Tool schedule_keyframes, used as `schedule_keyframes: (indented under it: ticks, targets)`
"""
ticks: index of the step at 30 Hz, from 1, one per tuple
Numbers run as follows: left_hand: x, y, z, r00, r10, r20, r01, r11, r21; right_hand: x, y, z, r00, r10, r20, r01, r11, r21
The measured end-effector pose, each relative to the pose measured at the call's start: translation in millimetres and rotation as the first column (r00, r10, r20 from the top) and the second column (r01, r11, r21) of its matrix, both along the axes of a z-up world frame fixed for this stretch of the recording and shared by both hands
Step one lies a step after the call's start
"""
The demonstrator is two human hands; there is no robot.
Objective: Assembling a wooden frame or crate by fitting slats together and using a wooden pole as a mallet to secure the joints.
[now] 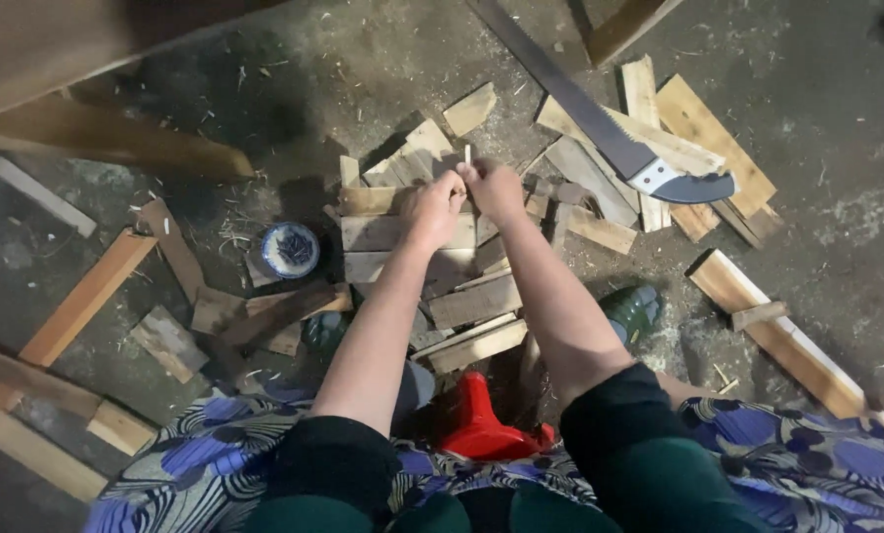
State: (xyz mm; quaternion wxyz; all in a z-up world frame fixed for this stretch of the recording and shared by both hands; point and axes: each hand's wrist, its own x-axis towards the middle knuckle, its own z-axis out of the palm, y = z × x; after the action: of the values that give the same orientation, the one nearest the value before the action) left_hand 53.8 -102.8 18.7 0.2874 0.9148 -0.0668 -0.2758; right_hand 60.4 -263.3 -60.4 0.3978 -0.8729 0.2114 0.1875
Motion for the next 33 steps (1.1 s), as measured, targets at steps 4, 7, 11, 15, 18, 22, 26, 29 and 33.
schedule_keyframes:
  ticks: [4,7,11,15,18,22,26,29,33]
  targets:
    - [3.3,-0.1,-4.8,1.000,-0.006,-0.013,0.006,1.000,0.028,20.3,-8.1,-1.2,0.994,0.089,-0.060,-0.096,0.987,-0.128]
    - [5.3,0.5,-6.1,1.000,0.001,-0.014,-0.002,1.000,-0.009,22.1,-11.1,22.4,0.986,0.158,-0.046,-0.162,0.983,-0.082]
    - [1.0,6.2,-12.3,1.000,-0.008,0.021,0.009,0.999,-0.044,20.8,-4.9,27.0,0.985,0.173,-0.002,-0.173,0.984,-0.051]
    - [-4.1,3.2,1.0,0.995,-0.010,0.101,0.016,0.998,-0.062,25.2,-1.4,34.7,0.947,0.313,0.076,-0.302,0.944,-0.131]
    - [-6.7,3.6,3.6,0.996,0.056,0.064,-0.049,0.992,-0.117,12.8,-13.6,68.8,0.974,0.222,0.050,-0.226,0.966,0.128]
    - [-12.4,2.3,2.8,0.975,0.223,0.019,-0.211,0.945,-0.249,-27.4,-10.2,73.2,0.998,0.015,0.053,-0.031,0.948,0.317]
    - [-6.8,0.2,-0.8,0.980,0.198,0.029,-0.189,0.963,-0.192,-74.8,2.0,135.6,0.915,-0.402,0.038,0.332,0.804,0.494]
    - [-8.5,0.0,-2.7,0.981,0.182,0.068,-0.167,0.969,-0.184,-121.7,-24.8,121.9,0.861,-0.493,0.122,0.442,0.846,0.298]
    - [-11.0,-4.2,-9.3,0.975,0.206,0.088,-0.187,0.964,-0.187,-168.8,-44.6,89.9,0.895,-0.434,-0.103,0.403,0.886,-0.228]
